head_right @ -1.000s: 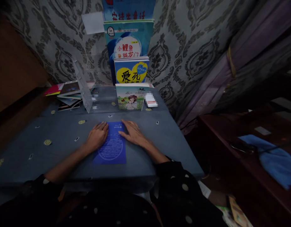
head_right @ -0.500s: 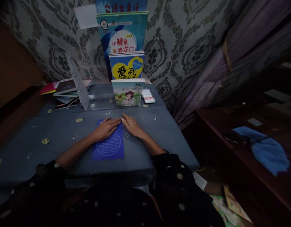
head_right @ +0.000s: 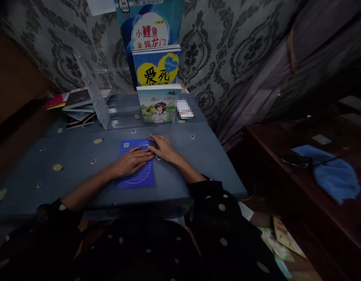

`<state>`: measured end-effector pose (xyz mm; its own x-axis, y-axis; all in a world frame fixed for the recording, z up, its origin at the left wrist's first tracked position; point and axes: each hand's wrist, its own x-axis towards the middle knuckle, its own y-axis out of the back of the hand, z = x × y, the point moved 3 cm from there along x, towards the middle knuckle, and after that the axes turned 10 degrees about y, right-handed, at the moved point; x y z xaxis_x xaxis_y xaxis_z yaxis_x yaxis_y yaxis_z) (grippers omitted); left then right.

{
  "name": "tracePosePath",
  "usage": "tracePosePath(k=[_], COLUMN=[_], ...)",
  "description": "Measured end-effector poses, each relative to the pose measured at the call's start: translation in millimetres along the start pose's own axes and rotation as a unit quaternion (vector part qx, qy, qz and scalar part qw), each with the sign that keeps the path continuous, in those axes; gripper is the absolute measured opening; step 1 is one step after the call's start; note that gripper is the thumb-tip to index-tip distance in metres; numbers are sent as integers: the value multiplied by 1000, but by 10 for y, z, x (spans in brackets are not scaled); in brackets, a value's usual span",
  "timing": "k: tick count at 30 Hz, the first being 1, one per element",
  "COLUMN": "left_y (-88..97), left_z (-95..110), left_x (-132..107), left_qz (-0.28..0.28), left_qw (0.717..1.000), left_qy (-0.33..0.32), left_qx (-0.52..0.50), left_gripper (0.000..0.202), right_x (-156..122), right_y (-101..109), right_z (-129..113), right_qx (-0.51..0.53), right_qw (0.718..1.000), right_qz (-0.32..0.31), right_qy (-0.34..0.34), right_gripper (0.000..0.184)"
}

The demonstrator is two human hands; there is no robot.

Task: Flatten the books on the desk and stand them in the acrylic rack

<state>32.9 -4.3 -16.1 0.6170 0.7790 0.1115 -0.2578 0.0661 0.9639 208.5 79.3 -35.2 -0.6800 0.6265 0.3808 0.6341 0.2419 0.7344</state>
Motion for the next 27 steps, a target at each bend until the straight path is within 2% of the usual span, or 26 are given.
tracePosePath(k=[10, 18, 23, 25, 27], left_y=[32, 58, 87, 103, 123], left_z=[370, 554, 501, 375, 163], left_x=[-279, -446, -419, -391, -362], left_qz=[-40, -88, -88, -67, -37], left_qw=[996, 991, 991, 994, 998], left_qy=[-65, -64, -63, -49, -10], left_qx=[-44, -79, -79, -67, -42], left_gripper=[40, 41, 42, 43, 43], right_x=[-7, -18, -29, -31, -31], right_y=[1, -3, -12, -13, -12], right_z=[-35, -36, -14, -12, -15], right_qx=[-21, -16, -22, -26, -32], right_qw=[1000, 1000, 1000, 1000, 999], right_qz=[-17, -15, -11, -14, -19], right_qy=[-9, 3, 5, 4, 2], right_gripper=[65, 65, 62, 62, 63])
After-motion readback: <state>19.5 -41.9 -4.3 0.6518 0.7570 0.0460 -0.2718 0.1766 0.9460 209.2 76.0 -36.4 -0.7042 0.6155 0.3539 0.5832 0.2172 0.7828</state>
